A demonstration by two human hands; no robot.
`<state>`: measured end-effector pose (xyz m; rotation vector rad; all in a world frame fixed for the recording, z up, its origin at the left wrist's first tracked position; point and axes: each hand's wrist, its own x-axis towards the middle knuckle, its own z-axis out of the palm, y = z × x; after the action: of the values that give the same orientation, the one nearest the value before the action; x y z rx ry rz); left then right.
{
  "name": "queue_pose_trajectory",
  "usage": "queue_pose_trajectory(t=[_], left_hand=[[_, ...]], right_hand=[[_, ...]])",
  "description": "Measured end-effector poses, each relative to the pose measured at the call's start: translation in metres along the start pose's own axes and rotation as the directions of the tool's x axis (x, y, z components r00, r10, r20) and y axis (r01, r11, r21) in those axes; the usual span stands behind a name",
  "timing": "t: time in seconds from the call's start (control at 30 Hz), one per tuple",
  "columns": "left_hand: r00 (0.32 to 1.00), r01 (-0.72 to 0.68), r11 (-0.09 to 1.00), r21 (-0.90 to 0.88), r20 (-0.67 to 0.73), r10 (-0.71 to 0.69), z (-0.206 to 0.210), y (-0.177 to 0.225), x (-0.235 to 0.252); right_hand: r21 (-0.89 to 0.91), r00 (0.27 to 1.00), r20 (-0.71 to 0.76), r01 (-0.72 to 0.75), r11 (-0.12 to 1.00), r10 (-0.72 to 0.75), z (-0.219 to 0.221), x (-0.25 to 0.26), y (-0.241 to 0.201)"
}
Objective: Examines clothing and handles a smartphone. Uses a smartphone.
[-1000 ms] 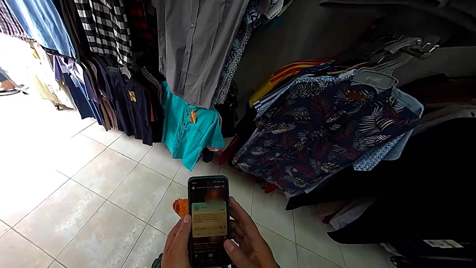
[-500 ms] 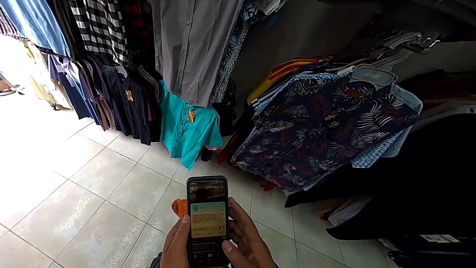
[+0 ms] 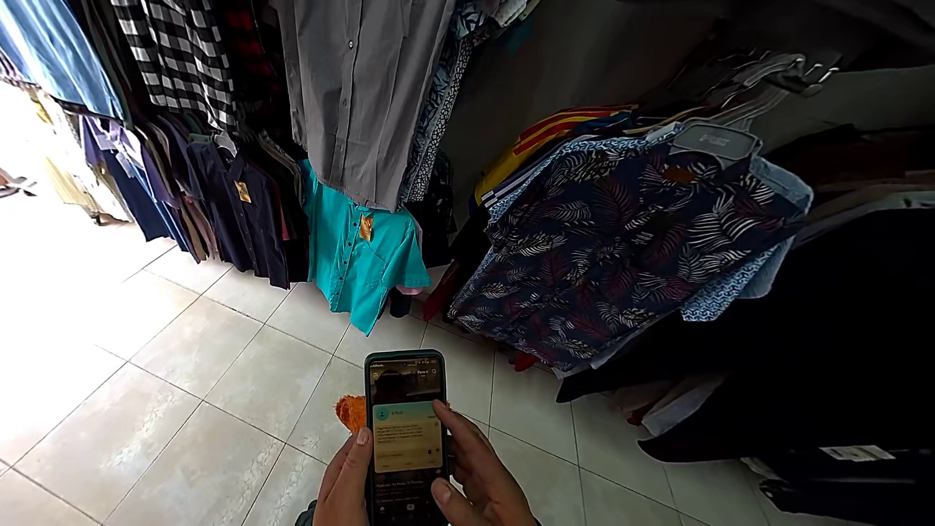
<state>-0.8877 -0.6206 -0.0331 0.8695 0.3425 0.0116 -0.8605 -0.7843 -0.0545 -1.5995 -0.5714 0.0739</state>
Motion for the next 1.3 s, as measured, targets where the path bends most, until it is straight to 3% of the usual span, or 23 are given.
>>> queue_pose_trajectory(t=[0.33, 0.63, 0.93, 1.3], left_hand=[[1.000, 0.010, 1.000, 0.005, 0.027, -0.010, 0.005, -0.006, 0.001], [0.998, 0.052, 0.996, 0.065, 0.019, -0.054, 0.016, -0.014, 0.001], [0.986, 0.121, 0.987, 0.110, 0.104, -0.133, 0.031, -0.023, 0.015], [0.994, 0.081, 0.993, 0.090, 0.069, -0.088, 0.066, -0.039, 0.034]], right_hand=[[0.046, 1.000, -0.005, 0.017, 0.999, -0.017, -0.007, -0.006, 0.000], [0.034, 0.995, -0.095, -0.040, 0.999, 0.043, -0.013, -0.019, -0.004], [0.003, 0.973, -0.208, -0.098, 0.995, 0.096, -0.026, -0.027, -0.008], [0.041, 0.987, -0.144, -0.067, 0.997, 0.072, -0.071, -0.008, 0.000]])
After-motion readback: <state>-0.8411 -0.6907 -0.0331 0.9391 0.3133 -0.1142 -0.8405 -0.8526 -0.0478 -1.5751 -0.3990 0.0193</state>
